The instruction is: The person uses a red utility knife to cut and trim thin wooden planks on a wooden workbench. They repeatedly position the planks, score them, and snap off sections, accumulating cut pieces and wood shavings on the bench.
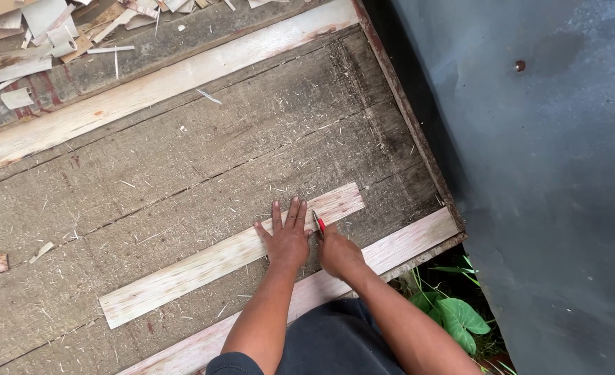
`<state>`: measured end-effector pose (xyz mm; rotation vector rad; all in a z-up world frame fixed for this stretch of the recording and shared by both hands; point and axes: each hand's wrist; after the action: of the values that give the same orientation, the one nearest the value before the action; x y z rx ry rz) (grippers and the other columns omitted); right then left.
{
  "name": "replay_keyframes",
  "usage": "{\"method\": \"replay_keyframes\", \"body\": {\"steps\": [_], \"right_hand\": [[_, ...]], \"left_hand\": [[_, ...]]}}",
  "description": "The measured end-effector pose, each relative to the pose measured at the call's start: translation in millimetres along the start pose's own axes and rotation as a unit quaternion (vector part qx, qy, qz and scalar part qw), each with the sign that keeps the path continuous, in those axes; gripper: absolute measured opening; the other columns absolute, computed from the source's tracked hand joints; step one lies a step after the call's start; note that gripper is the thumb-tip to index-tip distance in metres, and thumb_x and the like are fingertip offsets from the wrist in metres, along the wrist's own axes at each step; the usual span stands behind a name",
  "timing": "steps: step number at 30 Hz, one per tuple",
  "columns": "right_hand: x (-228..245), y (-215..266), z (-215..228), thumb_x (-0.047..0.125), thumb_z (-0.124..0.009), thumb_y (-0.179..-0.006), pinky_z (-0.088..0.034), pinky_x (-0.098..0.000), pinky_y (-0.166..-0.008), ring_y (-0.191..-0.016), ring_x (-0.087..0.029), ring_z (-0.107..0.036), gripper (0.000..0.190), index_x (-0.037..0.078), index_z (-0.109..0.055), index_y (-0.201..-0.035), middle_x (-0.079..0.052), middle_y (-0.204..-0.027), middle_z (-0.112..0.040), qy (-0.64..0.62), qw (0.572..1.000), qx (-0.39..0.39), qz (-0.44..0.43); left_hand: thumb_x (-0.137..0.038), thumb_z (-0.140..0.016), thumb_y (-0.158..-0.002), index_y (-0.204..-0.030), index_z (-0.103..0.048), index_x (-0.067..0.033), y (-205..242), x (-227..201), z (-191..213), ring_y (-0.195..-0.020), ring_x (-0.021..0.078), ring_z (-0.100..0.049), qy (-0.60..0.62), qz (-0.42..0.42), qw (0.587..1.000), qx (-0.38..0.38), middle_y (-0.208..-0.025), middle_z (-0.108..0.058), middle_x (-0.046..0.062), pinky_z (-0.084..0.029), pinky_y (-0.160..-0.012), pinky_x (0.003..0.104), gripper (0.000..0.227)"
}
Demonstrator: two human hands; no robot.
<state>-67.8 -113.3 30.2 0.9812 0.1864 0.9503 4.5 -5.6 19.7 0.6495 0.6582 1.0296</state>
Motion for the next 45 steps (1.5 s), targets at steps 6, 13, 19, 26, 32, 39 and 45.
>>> {"method": "replay_keyframes", "body": {"steps": [6, 13, 19, 26, 32, 39, 45], "right_hand": [[-7.3, 27.7, -9.6, 0.032, -0.033, -0.106, -0.057, -0.0562, -0.090, -0.112, -0.051, -0.067, 0.038, 0.000, -0.042, -0.124, -0.031, -0.116, -0.068, -0.003, 1.000, 0.027, -0.015], [-40.9, 22.0, -44.6, 0.032, -0.033, -0.106, -0.058, -0.0540, -0.086, -0.107, -0.049, -0.070, 0.037, 0.001, -0.043, -0.124, -0.029, -0.110, -0.069, 0.001, 1.000, 0.019, -0.019], [-19.5, 25.4, 9.9, 0.042, -0.040, -0.100, -0.056, -0.0578, -0.084, -0.112, -0.049, -0.068, 0.045, 0.005, -0.048, -0.126, -0.028, -0.117, -0.069, 0.005, 0.999, 0.047, -0.005], [13.1, 1.2, 28.5, 0.036, -0.037, -0.103, -0.056, -0.0575, -0.087, -0.111, -0.049, -0.068, 0.040, 0.003, -0.049, -0.122, -0.028, -0.112, -0.069, -0.023, 1.000, -0.007, 0.002], [11.1, -10.6, 23.6, 0.036, -0.036, -0.104, -0.055, -0.0577, -0.090, -0.114, -0.050, -0.067, 0.038, 0.004, -0.047, -0.122, -0.028, -0.117, -0.068, -0.014, 1.000, -0.003, -0.010], [8.3, -21.8, 16.4, 0.036, -0.040, -0.103, -0.057, -0.0572, -0.087, -0.110, -0.051, -0.069, 0.036, 0.006, -0.048, -0.121, -0.027, -0.113, -0.069, 0.005, 1.000, -0.025, -0.013], [11.6, -20.0, 16.5, 0.034, -0.040, -0.103, -0.057, -0.0579, -0.087, -0.110, -0.053, -0.068, 0.037, 0.003, -0.048, -0.122, -0.030, -0.112, -0.069, 0.000, 1.000, -0.021, -0.012]], "left_hand": [[-0.045, -0.030, -0.109, -0.166, 0.003, -0.0325, 1.2, -0.8, -1.6, -0.158, 0.0338, 0.017, -0.010, 0.001, 1.000, -0.001, -0.173, 0.017, -0.015, -0.003, -0.118, 0.079, 0.067], [-0.046, -0.030, -0.109, -0.166, 0.003, -0.0331, -0.1, 0.0, -8.0, -0.158, 0.0334, 0.017, -0.022, 0.000, 1.000, -0.007, -0.173, 0.016, -0.015, -0.004, -0.118, 0.079, 0.067], [-0.045, -0.028, -0.110, -0.167, 0.004, -0.0307, 3.7, 0.6, -1.7, -0.158, 0.0342, 0.016, -0.023, -0.002, 1.000, -0.005, -0.173, 0.018, -0.014, -0.004, -0.119, 0.078, 0.067], [-0.045, -0.031, -0.110, -0.167, 0.002, -0.0304, -1.0, 0.9, -5.6, -0.158, 0.0340, 0.015, -0.013, -0.001, 1.000, -0.009, -0.173, 0.015, -0.014, -0.005, -0.119, 0.078, 0.068], [-0.045, -0.034, -0.109, -0.167, 0.000, -0.0319, -4.0, 2.2, -8.7, -0.159, 0.0333, 0.014, -0.004, -0.005, 1.000, -0.021, -0.173, 0.013, -0.015, -0.006, -0.119, 0.078, 0.068], [-0.045, -0.034, -0.109, -0.167, 0.000, -0.0327, -3.9, 3.1, -9.5, -0.159, 0.0333, 0.014, -0.004, -0.005, 1.000, -0.021, -0.173, 0.013, -0.015, -0.006, -0.118, 0.079, 0.068], [-0.045, -0.034, -0.109, -0.167, -0.001, -0.0331, -3.1, 2.8, -9.9, -0.159, 0.0328, 0.015, 0.002, -0.005, 1.000, -0.027, -0.173, 0.012, -0.015, -0.005, -0.118, 0.079, 0.068]]}}
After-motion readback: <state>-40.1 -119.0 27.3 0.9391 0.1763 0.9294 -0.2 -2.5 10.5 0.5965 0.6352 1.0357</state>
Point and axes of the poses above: each hand's wrist, its own y-axis away from the middle knuckle, its own z-axis out of the back of the hand, x = y × z
